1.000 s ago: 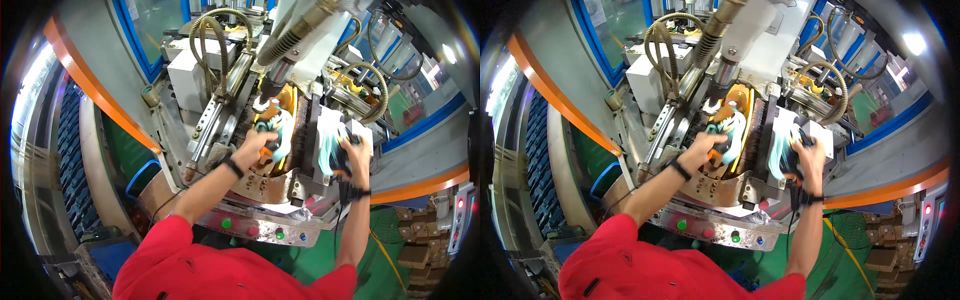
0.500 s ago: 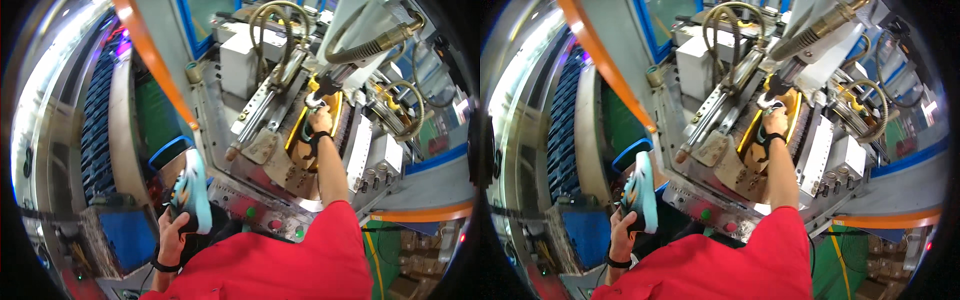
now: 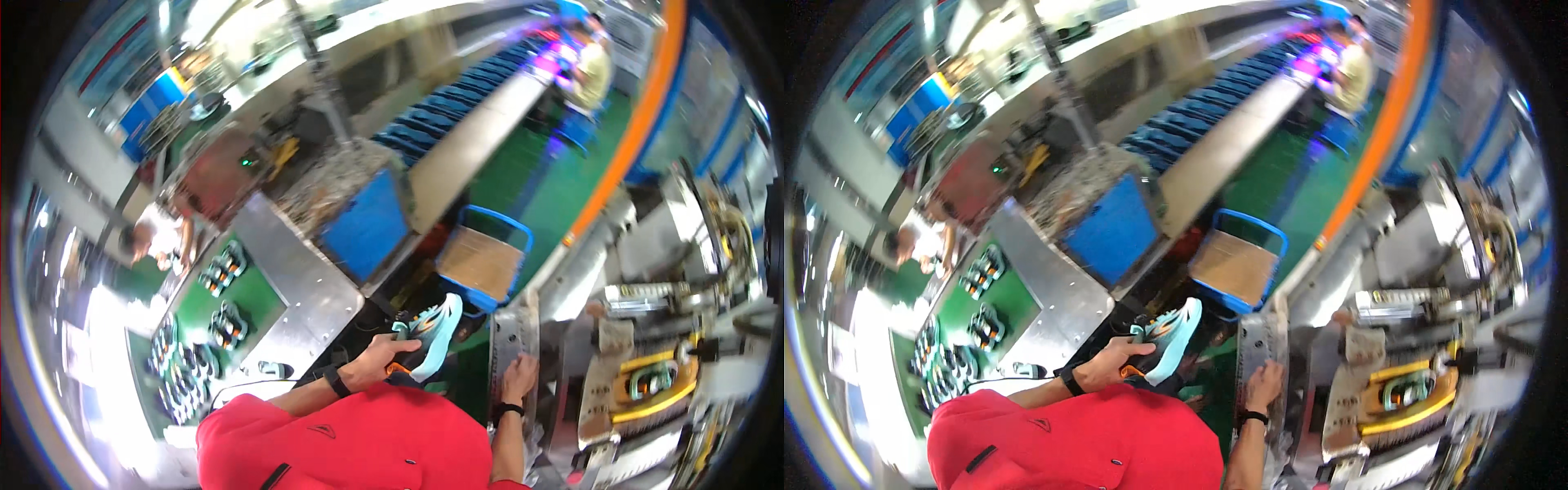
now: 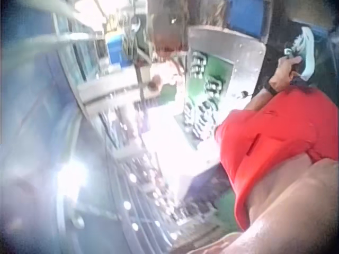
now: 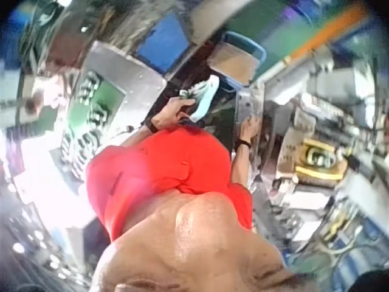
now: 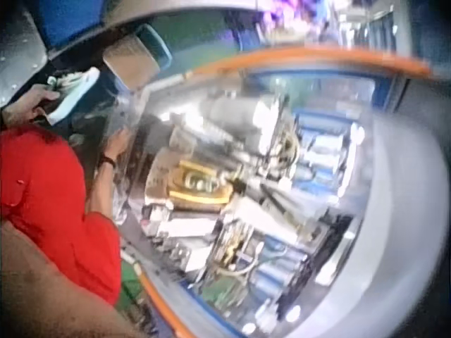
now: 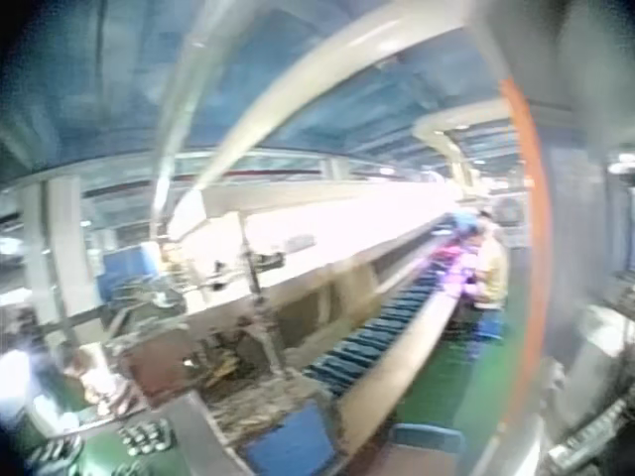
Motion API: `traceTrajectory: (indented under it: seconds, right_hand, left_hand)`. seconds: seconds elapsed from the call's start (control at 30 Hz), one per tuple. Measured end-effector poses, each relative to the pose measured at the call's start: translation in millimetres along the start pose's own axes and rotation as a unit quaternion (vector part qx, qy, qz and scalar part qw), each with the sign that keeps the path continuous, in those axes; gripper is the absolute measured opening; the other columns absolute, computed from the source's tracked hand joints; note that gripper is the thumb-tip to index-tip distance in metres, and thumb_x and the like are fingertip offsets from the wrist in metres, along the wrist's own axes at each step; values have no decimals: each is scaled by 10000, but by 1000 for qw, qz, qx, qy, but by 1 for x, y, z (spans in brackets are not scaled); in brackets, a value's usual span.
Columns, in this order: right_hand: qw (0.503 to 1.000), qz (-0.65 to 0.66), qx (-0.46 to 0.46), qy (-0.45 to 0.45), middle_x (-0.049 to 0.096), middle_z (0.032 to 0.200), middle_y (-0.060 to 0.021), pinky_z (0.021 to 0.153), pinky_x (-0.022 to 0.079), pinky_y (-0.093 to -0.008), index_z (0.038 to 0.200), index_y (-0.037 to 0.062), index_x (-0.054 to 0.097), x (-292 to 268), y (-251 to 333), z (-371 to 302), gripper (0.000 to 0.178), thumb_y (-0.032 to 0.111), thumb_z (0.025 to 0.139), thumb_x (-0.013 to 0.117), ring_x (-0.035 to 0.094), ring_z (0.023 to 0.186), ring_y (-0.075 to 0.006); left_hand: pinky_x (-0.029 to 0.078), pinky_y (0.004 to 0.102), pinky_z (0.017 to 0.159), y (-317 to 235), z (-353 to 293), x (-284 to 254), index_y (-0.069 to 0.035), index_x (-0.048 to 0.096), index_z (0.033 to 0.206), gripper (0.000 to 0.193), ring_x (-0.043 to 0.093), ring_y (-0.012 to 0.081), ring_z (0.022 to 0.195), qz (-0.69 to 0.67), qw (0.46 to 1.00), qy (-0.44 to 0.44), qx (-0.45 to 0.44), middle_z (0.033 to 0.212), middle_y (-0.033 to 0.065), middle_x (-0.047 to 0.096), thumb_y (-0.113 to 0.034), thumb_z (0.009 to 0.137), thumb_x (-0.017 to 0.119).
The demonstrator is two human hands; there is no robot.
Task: The worker takes shoes from a table, places them into an industrial lasting or pressing machine for processing, and then places them onto a conveyor belt.
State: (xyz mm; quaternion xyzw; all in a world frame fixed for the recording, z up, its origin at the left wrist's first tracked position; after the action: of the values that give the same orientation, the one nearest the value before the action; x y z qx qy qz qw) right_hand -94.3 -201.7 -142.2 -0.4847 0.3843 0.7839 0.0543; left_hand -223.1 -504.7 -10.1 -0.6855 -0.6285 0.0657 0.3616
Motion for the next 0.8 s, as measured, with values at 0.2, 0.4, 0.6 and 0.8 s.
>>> traceTrajectory:
  seconds: [0.2, 0.4, 0.6, 0.8]
  right_hand:
    - [998, 57, 17, -7, 593, 988, -178, 805, 478, -421, 976, 30, 631, 11, -10, 9, 181, 32, 798, 594, 588, 897, -343]
    - [986, 125, -99, -48, 602, 824, -115, 692, 477, -355, 955, -5, 620, -14, 106, 105, 117, 74, 873, 593, 572, 747, -247]
    - [905, 301, -300, 28, 650, 1026, -96, 830, 517, -331, 1059, -19, 617, -53, 464, 214, 158, 51, 918, 609, 610, 955, -183]
    - [827, 191, -506, 152, 662, 1159, -114, 912, 489, -314, 1203, 10, 604, -19, 801, 237, 321, 117, 904, 650, 618, 1081, -200]
  left_hand:
    - [586, 364, 718, 8, -21, -111, 32, 655, 1058, 210, 682, 208, 814, -125, 979, -159, 30, 969, 100, 691, -66, 872, 668]
    - [592, 437, 640, 10, -14, -282, 26, 632, 1028, 244, 686, 275, 758, -278, 901, -321, 88, 898, 123, 675, -34, 809, 721]
    - [551, 440, 617, -5, 12, -499, 15, 595, 1013, 347, 640, 278, 725, -264, 850, -404, 212, 869, 164, 637, -73, 713, 744]
    - [533, 376, 590, -13, -7, -679, 30, 496, 1140, 584, 641, 238, 753, -124, 774, -577, 230, 905, 169, 618, -200, 665, 745]
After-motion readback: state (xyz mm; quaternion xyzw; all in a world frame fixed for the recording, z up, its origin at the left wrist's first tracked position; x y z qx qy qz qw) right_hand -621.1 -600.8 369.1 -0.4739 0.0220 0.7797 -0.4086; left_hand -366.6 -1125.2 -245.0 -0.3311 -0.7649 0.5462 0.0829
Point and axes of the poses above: each hand's wrist, its own z-axis towards the middle knuckle, its own x-axis out of the palm, y = z × x, the point moved 7 cm from there along z, towards the middle knuckle
